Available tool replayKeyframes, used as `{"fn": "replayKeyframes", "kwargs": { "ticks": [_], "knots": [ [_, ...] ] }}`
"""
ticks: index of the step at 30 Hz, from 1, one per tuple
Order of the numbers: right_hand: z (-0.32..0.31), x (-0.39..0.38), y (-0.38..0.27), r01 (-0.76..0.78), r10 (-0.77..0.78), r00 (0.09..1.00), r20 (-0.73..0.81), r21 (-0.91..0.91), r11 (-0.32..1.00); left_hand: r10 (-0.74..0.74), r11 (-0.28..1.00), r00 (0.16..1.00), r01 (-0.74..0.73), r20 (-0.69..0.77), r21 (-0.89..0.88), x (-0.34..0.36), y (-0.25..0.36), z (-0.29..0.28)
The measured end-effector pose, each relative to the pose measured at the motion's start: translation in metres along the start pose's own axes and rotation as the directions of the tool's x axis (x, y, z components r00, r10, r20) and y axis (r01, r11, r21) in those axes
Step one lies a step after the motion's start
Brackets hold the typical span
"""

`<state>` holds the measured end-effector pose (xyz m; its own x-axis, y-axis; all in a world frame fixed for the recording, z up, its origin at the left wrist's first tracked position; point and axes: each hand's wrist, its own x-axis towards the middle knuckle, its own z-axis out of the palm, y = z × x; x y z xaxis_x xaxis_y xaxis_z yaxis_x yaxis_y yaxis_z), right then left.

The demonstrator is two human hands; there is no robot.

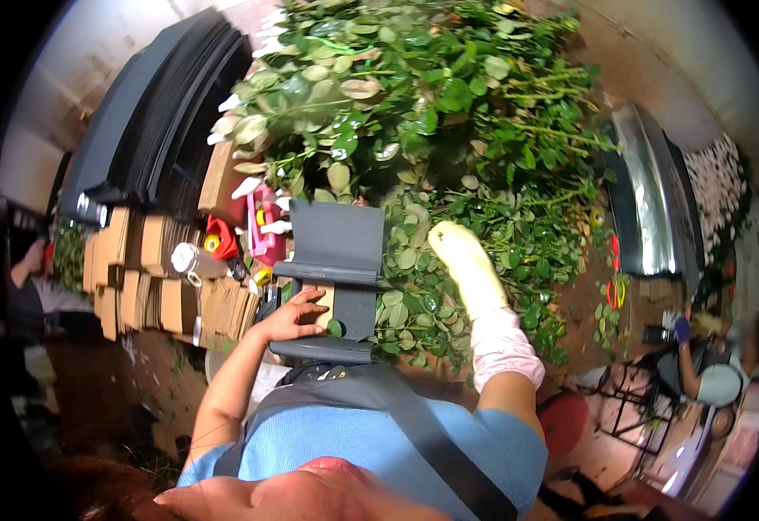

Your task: The person arranges green leafy plants into black plastic trays on a table. They pick up bunches of plants, place them into the trays, and adjust their positions. The person also moves a filled tray to the side and picks up a new empty tray to continue the process.

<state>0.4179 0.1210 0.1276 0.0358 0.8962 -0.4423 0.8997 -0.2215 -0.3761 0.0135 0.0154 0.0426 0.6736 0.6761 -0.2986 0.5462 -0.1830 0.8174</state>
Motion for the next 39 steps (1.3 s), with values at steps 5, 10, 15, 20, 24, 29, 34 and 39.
{"fn": "replayKeyframes", "kwargs": {
  "ticks": [5, 10, 15, 20, 24, 29, 34, 39],
  "knots": [
    [-0.084, -0.018, -0.083, 0.570, -0.500, 0.721, -0.481, 0.001, 0.821, 0.033, 0.995, 0.999, -0.033, 0.005, 0.092, -0.004, -0.003, 0.001],
    [-0.140, 0.040, -0.164, 0.467, -0.755, 0.399, -0.520, -0.594, 0.655, 0.057, 0.989, 0.998, -0.060, 0.032, 0.137, -0.004, -0.008, -0.002],
    [-0.140, 0.071, -0.185, 0.165, -0.467, 0.843, -0.267, -0.698, 0.697, 0.106, 0.979, 0.993, -0.113, 0.051, 0.168, 0.000, -0.014, 0.001],
    [-0.120, 0.016, -0.177, 0.570, -0.773, 0.228, -0.591, -0.563, 0.599, 0.132, 0.968, 0.991, -0.132, 0.017, 0.215, -0.001, -0.027, 0.007],
    [-0.115, 0.005, -0.145, 0.531, -0.668, 0.369, -0.646, -0.443, 0.722, 0.124, 0.965, 0.991, -0.131, 0.045, 0.228, 0.006, -0.019, 0.008],
    [-0.078, -0.025, -0.170, 0.358, -0.837, 0.312, -0.450, -0.760, 0.543, 0.132, 0.946, 0.989, -0.146, 0.068, 0.288, 0.004, -0.021, 0.004],
    [-0.038, -0.006, -0.171, 0.103, -0.556, 0.781, -0.283, -0.820, 0.563, 0.168, 0.924, 0.980, -0.194, 0.106, 0.328, 0.010, -0.018, 0.002],
    [-0.018, -0.033, -0.175, 0.474, -0.788, 0.232, -0.571, -0.641, 0.604, 0.163, 0.920, 0.979, -0.195, 0.120, 0.341, 0.006, -0.016, -0.003]
  ]
}}
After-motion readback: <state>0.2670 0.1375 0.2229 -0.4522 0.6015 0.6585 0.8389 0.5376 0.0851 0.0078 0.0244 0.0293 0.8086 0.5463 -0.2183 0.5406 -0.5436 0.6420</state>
